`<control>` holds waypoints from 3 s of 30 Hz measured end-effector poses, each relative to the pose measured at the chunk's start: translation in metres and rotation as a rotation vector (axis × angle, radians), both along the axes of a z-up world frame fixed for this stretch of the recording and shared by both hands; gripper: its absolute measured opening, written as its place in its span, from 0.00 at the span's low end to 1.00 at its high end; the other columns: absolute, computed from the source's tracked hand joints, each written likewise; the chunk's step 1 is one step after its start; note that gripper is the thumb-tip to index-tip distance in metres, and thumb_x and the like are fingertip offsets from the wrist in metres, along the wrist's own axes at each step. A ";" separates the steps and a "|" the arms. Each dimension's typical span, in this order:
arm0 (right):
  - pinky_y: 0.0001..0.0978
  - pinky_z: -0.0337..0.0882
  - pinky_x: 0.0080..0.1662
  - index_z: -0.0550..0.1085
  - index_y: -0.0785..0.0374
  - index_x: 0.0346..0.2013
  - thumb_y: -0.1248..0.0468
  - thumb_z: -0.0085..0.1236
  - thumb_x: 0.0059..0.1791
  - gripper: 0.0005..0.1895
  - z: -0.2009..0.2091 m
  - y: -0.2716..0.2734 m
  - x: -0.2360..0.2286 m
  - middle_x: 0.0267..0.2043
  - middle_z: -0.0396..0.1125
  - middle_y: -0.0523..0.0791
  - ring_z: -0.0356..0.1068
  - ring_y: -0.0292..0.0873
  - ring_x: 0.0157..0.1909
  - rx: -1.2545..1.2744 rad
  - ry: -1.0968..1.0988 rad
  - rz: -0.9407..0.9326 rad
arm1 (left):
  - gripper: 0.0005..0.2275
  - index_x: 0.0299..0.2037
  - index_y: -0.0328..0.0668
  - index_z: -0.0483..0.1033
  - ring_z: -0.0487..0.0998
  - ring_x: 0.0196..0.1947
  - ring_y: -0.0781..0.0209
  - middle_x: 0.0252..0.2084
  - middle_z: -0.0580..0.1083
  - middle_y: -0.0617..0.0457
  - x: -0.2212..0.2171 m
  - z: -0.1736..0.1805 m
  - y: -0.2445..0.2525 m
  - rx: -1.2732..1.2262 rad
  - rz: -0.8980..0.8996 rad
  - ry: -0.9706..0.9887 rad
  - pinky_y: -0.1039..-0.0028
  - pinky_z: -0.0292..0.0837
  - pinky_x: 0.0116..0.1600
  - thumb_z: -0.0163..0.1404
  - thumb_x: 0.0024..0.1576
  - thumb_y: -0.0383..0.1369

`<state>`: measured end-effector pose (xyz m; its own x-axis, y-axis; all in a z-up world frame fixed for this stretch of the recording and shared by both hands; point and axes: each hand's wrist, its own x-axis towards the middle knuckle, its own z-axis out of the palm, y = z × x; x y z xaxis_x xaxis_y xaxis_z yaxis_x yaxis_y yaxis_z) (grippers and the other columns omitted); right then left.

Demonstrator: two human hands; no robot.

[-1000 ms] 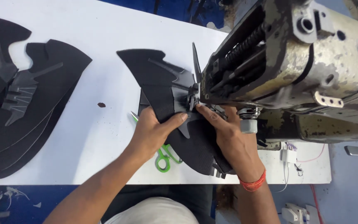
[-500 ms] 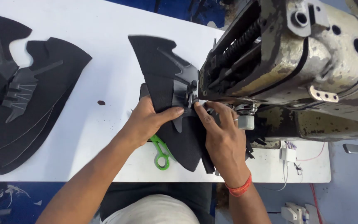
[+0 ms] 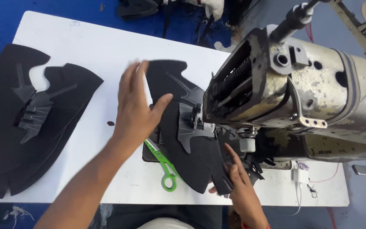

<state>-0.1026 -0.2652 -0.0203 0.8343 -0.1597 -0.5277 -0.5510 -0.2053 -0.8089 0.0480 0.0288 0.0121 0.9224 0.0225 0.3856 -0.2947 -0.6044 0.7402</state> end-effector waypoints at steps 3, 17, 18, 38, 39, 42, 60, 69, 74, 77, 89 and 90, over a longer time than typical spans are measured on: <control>0.25 0.74 0.55 0.61 0.69 0.72 0.68 0.59 0.48 0.37 0.044 0.018 0.020 0.62 0.72 0.44 0.75 0.33 0.58 0.360 -0.274 -0.164 | 0.39 0.69 0.30 0.59 0.67 0.62 0.44 0.60 0.68 0.32 0.030 0.002 -0.001 0.054 -0.242 0.160 0.59 0.67 0.61 0.61 0.56 0.50; 0.40 0.72 0.47 0.81 0.63 0.47 0.80 0.59 0.45 0.19 0.094 0.026 0.057 0.44 0.73 0.45 0.71 0.49 0.44 -0.869 -1.121 0.400 | 0.28 0.51 0.43 0.62 0.84 0.29 0.58 0.35 0.77 0.46 -0.047 0.046 -0.024 -0.077 -0.221 0.595 0.69 0.78 0.31 0.63 0.49 0.45; 0.40 0.72 0.47 0.81 0.63 0.47 0.80 0.59 0.45 0.19 0.095 0.026 0.058 0.44 0.73 0.45 0.71 0.49 0.44 -0.869 -1.118 0.402 | 0.28 0.51 0.43 0.62 0.84 0.29 0.58 0.35 0.77 0.46 -0.049 0.046 -0.025 -0.078 -0.221 0.598 0.69 0.78 0.31 0.63 0.49 0.45; 0.37 0.74 0.47 0.78 0.51 0.57 0.83 0.47 0.43 0.34 0.087 0.031 0.080 0.55 0.71 0.42 0.73 0.46 0.52 -0.823 -1.022 0.785 | 0.23 0.58 0.44 0.70 0.70 0.20 0.64 0.41 0.78 0.51 -0.050 0.043 -0.019 -0.130 -0.214 0.553 0.69 0.69 0.30 0.59 0.54 0.41; 0.37 0.74 0.47 0.78 0.51 0.57 0.83 0.47 0.43 0.34 0.090 0.032 0.079 0.55 0.71 0.42 0.73 0.46 0.52 -0.826 -1.024 0.787 | 0.23 0.58 0.44 0.70 0.70 0.20 0.64 0.41 0.78 0.51 -0.049 0.041 -0.018 -0.133 -0.214 0.550 0.69 0.69 0.30 0.59 0.54 0.41; 0.39 0.74 0.46 0.78 0.53 0.57 0.83 0.48 0.40 0.36 0.095 0.036 0.077 0.54 0.71 0.44 0.73 0.47 0.49 -0.808 -0.970 0.795 | 0.24 0.59 0.44 0.71 0.69 0.18 0.67 0.42 0.78 0.51 -0.043 0.043 -0.017 -0.133 -0.223 0.513 0.71 0.69 0.29 0.60 0.54 0.41; 0.39 0.73 0.43 0.76 0.63 0.55 0.70 0.57 0.42 0.25 0.092 0.078 0.040 0.47 0.67 0.44 0.71 0.49 0.46 -1.015 -1.031 0.614 | 0.15 0.40 0.38 0.81 0.83 0.33 0.52 0.34 0.81 0.45 0.115 0.051 -0.097 0.550 -0.843 0.438 0.60 0.79 0.37 0.63 0.40 0.24; 0.39 0.73 0.41 0.75 0.66 0.55 0.71 0.58 0.41 0.26 0.095 0.084 0.038 0.43 0.66 0.48 0.69 0.49 0.42 -0.965 -0.975 0.578 | 0.10 0.40 0.34 0.80 0.80 0.34 0.45 0.36 0.79 0.40 0.108 0.029 -0.088 0.342 -0.933 0.282 0.61 0.75 0.41 0.57 0.51 0.31; 0.35 0.74 0.40 0.77 0.61 0.53 0.74 0.58 0.45 0.21 0.097 0.065 0.041 0.43 0.71 0.47 0.75 0.47 0.39 -0.650 -0.994 0.500 | 0.17 0.59 0.38 0.72 0.70 0.64 0.45 0.59 0.72 0.41 0.024 0.023 -0.052 -0.015 -0.218 -0.082 0.60 0.67 0.68 0.55 0.61 0.32; 0.30 0.72 0.35 0.78 0.64 0.48 0.71 0.58 0.50 0.12 0.081 0.046 0.051 0.42 0.76 0.45 0.76 0.41 0.34 -0.579 -0.799 0.353 | 0.25 0.65 0.34 0.62 0.70 0.60 0.44 0.61 0.67 0.35 -0.044 0.028 -0.034 -0.128 -0.066 0.123 0.58 0.67 0.61 0.56 0.61 0.36; 0.21 0.73 0.37 0.77 0.67 0.47 0.66 0.57 0.53 0.10 0.064 0.038 0.057 0.33 0.74 0.39 0.72 0.29 0.35 -0.111 -0.543 0.172 | 0.29 0.71 0.43 0.56 0.72 0.63 0.40 0.62 0.71 0.31 -0.060 0.020 -0.026 -0.195 -0.305 0.378 0.58 0.73 0.57 0.53 0.60 0.30; 0.21 0.73 0.37 0.77 0.67 0.47 0.66 0.57 0.53 0.10 0.065 0.038 0.057 0.33 0.74 0.39 0.72 0.29 0.35 -0.113 -0.541 0.169 | 0.29 0.71 0.43 0.56 0.72 0.63 0.40 0.62 0.71 0.31 -0.055 0.019 -0.024 -0.196 -0.308 0.380 0.58 0.73 0.57 0.53 0.60 0.30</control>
